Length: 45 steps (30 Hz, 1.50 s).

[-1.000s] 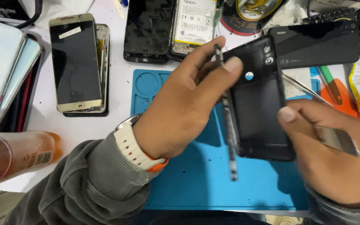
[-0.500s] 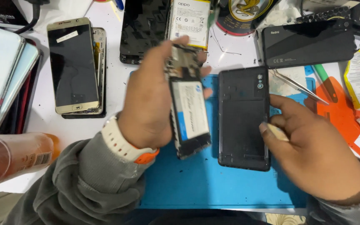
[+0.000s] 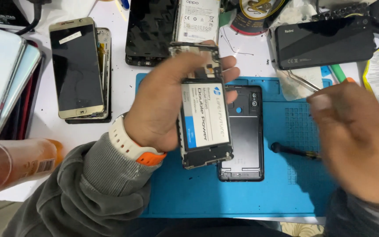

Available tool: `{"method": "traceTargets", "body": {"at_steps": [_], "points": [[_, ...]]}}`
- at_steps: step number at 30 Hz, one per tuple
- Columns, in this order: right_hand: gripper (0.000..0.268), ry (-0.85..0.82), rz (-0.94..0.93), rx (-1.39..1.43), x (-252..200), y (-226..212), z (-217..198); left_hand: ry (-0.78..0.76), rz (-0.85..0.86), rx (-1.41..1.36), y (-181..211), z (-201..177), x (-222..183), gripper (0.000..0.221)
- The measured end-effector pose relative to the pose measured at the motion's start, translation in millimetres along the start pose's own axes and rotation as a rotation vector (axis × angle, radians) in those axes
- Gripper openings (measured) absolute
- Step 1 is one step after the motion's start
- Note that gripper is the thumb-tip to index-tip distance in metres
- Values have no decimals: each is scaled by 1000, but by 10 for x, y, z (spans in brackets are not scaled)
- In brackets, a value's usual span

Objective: Disassembling a mobile phone to inspect internal components, including removing the back cover, battery, and unscrewing the motherboard.

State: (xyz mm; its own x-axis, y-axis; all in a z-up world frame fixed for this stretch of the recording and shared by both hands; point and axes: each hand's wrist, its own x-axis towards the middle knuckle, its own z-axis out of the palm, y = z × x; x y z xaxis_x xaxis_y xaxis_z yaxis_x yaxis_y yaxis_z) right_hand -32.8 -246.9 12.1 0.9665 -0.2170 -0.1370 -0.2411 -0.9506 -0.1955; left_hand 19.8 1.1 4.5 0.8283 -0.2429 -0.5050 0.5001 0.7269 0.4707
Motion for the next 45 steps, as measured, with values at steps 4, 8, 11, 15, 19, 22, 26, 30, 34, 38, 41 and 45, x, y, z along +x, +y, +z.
{"method": "traceTargets", "body": {"at_steps": [4,8,11,15,19,22,26,30,34,38,41,45], "points": [[47,34,-169,864,-84,8,74,-292,-4,138,-155,-105,42,56],[41,-142,-77,1353,-151,-64,176,-500,-39,236,-201,-94,-16,87],[16,-162,-150,1429,-139,-39,192,-486,-90,270,-185,-62,-38,86],[15,-192,-218,1421,-140,-31,197,-524,-86,246,-231,-64,-19,82],[20,-146,-164,1342,-172,-105,200,-447,-53,369,-257,-55,-15,77],[16,-79,-159,1268,-154,-60,263,-459,-97,264,-262,-35,-41,75],[16,-89,-19,1289,-183,-101,204,-422,-39,448,-273,-88,-32,66],[18,-87,9,1280,-173,-68,205,-466,-27,341,-291,-89,-52,78],[18,-77,39,1215,-183,-159,166,-514,-49,284,-275,-86,-59,77],[20,-110,76,1211,-152,-177,125,-542,63,430,-305,-141,-22,66],[23,-106,54,1256,-146,-98,179,-539,32,337,-292,-100,-47,67],[21,-121,-64,1365,-121,115,293,-560,-19,278,-262,-89,-64,69]]}}
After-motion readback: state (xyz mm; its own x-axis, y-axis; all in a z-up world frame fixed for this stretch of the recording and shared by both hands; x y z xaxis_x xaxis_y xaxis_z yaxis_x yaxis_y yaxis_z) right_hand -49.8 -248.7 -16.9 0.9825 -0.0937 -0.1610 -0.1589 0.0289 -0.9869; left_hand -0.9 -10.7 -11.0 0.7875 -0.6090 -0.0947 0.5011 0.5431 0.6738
